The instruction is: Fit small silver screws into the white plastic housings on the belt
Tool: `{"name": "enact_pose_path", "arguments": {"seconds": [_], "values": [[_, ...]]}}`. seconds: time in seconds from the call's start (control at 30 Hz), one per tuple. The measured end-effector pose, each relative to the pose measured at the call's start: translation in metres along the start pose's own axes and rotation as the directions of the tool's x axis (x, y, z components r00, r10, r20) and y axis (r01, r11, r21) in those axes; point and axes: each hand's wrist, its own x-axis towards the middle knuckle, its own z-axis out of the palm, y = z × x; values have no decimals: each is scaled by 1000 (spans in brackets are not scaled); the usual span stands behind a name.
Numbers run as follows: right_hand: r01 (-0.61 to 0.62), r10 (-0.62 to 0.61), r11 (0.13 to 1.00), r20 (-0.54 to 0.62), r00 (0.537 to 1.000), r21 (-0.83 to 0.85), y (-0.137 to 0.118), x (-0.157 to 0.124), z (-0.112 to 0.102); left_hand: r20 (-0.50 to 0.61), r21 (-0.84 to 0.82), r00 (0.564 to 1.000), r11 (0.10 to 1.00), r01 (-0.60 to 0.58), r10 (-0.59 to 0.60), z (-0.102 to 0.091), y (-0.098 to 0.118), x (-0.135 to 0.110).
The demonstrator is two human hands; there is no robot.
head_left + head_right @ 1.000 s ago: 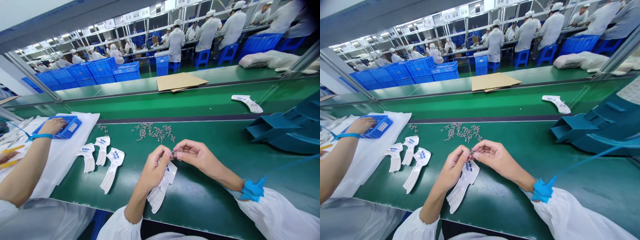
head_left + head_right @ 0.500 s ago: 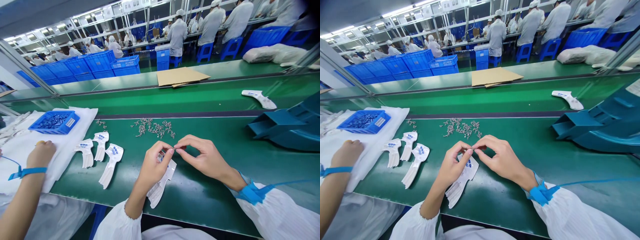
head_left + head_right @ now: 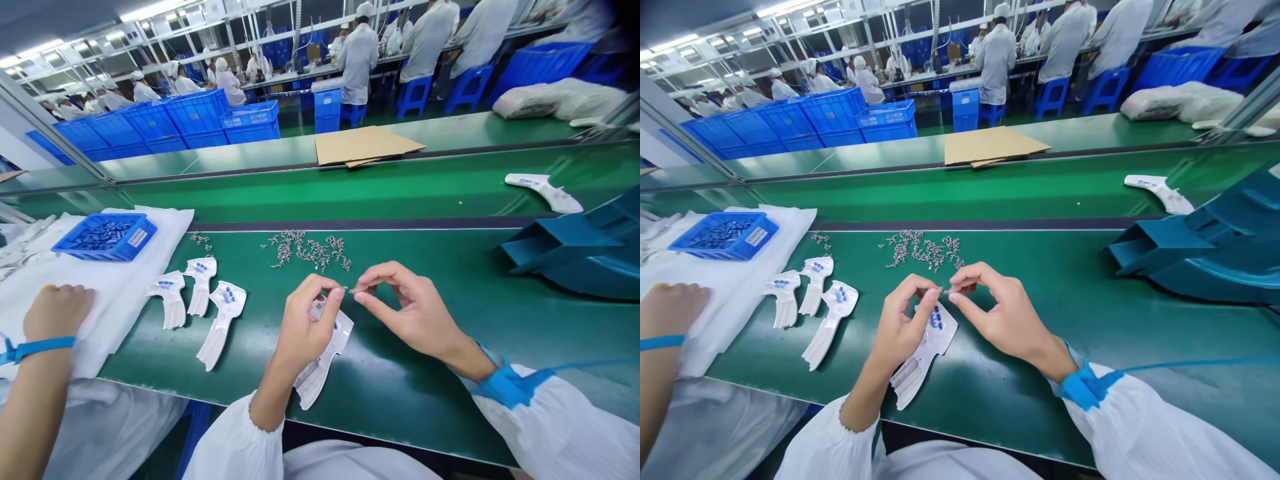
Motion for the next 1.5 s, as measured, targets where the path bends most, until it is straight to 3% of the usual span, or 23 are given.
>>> {"name": "enact_pose_path", "arguments": {"seconds": [0.1,0.23,0.3,0.4,0.5,0.6,0.73,0.83,0.97,1.1,1.23,1.37,1.5], "values": [[141,-143,978,-1,990,-155,-4,-4,1,16,28,1000,1000,4,-5,1,0,0],[173,-180,953,-7,984,-249,-6,-1,-3,-16,79,1000,997,18,-17,1,-1,1],[114,-121,937,-2,993,-329,-2,4,-10,-65,107,997,993,44,-37,-2,-1,0],[18,50,880,129,990,-474,18,14,-25,-126,183,991,981,62,-39,-11,3,-12],[58,149,795,287,946,-603,42,19,-36,-161,304,987,952,35,15,-20,7,-39],[135,130,753,348,929,-644,46,18,-37,-180,368,982,930,14,56,-23,8,-73],[42,123,868,296,947,-496,4,7,-16,-236,413,966,911,0,107,-16,5,-107],[-129,246,951,431,868,-282,-33,-9,10,-246,426,960,905,-18,134,-10,4,-116],[-304,341,940,503,794,-157,-47,-26,36,-261,448,949,893,-42,176,-8,6,-116],[-465,421,884,505,753,-43,-41,-32,42,-292,447,937,894,-43,191,-6,7,-116],[-539,422,840,551,720,61,-43,-34,46,-307,430,932,902,-42,190,-4,7,-116],[-540,421,838,540,728,75,-46,-33,47,-150,439,978,896,-69,148,-18,5,-118],[-443,437,885,582,685,-144,-43,-26,42,116,459,993,888,-30,-26,-37,1,-118]]}}
